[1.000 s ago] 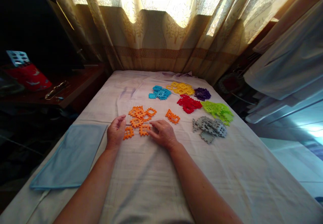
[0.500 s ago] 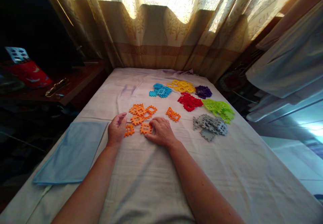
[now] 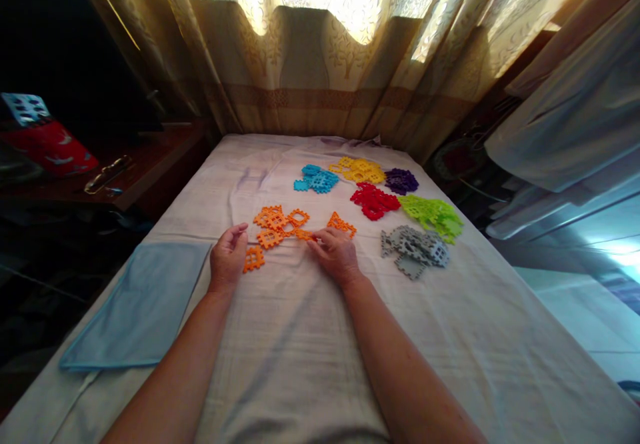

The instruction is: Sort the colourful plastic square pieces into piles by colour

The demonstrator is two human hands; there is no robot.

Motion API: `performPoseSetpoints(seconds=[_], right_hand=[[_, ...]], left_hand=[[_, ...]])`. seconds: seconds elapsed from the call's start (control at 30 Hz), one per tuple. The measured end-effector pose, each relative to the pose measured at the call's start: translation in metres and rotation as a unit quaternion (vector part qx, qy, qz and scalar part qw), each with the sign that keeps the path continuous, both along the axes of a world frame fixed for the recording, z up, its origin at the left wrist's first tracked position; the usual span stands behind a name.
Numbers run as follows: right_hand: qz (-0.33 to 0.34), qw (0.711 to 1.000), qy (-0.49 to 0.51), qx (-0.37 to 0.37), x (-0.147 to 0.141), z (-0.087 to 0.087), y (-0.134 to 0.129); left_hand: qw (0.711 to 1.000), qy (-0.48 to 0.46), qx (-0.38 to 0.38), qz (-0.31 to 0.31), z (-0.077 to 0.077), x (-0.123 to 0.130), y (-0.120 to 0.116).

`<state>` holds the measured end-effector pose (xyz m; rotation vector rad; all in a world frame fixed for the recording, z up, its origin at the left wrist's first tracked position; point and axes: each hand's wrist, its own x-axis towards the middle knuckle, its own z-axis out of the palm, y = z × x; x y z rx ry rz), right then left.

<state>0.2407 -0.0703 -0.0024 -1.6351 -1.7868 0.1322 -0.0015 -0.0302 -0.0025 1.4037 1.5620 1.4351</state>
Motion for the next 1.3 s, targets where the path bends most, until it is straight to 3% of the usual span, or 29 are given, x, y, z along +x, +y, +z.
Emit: performPoseSetpoints(seconds=[0.07,0.17,0.3,0.37,0.53,0.7,0.83,1.03,1.2,1.3], right_hand=[[-0.021,0.999,0.019,0.019,0.002,0.001,0.0],[-0.11,0.99,0.063,0.058,0.013,0.003,0.001],[-0.264,0.951,0.142,0.072,0.043,0.001,0.004],[-0.308,0.935,0.169,0.056,0.055,-0.002,0.005],[-0.324,0.937,0.13,-0.019,0.062,-0.008,0.006],[-0.34,0.935,0.096,-0.042,0.056,-0.004,0.006],[-0.337,0.935,0.092,-0.055,0.054,-0.001,0.005],[-0.321,0.94,0.111,-0.016,0.056,-0.004,0.005],[-0.166,0.981,0.093,0.043,0.024,-0.003,0.005],[-0.037,0.999,0.037,0.005,-0.015,0.004,-0.004]], left_hand=[[1.0,-0.001,0.0,-0.005,0.0,0.0,0.0],[1.0,0.0,-0.003,-0.006,0.0,-0.001,0.0],[1.0,0.005,-0.003,-0.008,0.0,-0.001,0.0],[1.0,0.006,0.0,-0.007,0.0,0.0,0.0],[1.0,0.003,0.0,-0.008,-0.002,-0.001,0.001],[1.0,-0.014,0.003,0.005,-0.004,-0.003,0.003],[0.998,-0.054,-0.004,0.033,-0.004,-0.007,0.006],[0.989,-0.123,0.012,0.085,-0.004,-0.017,0.015],[0.977,-0.195,0.012,0.088,-0.002,-0.019,0.018],[0.97,-0.226,0.016,0.088,0.0,-0.018,0.017]])
